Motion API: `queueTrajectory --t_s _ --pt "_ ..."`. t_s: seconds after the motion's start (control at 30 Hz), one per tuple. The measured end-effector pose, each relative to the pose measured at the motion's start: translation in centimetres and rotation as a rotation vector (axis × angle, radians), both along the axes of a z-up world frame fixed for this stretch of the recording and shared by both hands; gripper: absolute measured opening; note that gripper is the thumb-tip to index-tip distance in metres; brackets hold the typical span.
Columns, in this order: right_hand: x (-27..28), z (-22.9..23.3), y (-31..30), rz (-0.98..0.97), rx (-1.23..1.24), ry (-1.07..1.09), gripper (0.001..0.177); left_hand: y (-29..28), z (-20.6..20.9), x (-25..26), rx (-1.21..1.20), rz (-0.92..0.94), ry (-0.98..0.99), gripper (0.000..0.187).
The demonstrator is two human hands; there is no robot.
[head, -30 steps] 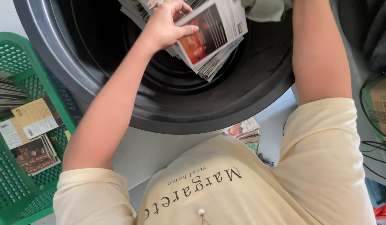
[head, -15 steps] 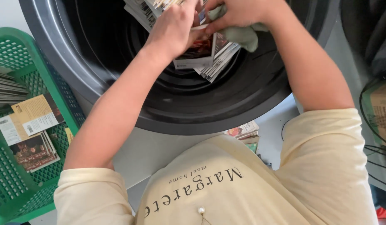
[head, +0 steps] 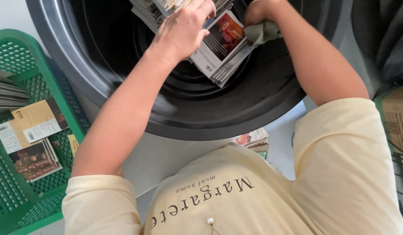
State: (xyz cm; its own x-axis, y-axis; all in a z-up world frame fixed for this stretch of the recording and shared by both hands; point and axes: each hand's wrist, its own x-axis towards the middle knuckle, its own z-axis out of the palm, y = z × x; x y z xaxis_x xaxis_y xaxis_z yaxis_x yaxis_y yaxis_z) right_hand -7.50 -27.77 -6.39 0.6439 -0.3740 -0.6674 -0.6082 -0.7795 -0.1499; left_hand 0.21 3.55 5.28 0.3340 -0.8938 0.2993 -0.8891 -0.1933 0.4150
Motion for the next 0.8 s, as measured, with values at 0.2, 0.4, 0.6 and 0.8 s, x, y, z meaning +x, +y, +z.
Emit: queueTrajectory --t_s 0.2,0.4,0.6,0.8 --pt "-0.5 -1.0 -4.6 0.327 -0.525 0.035 0.054 1.4 1.9 -0.8 -0.194 -0.065 -0.023 0.032" --pt "-9.4 24.0 20.8 0.148 0.261 -0.784 0.015 15.5 6.1 -8.3 -0.506 -0.110 -0.163 0.012" --pt "-11.1 21.2 43.9 0.386 0.393 -0.750 0.025 33.6 -1.3 -9.5 -0.444 -0.185 -0.129 0.018" --pt "1.5 10.1 61.0 0.721 0.459 -0.721 0.033 50.2 -10.7 -1.6 -0.046 0.240 0.226 0.016"
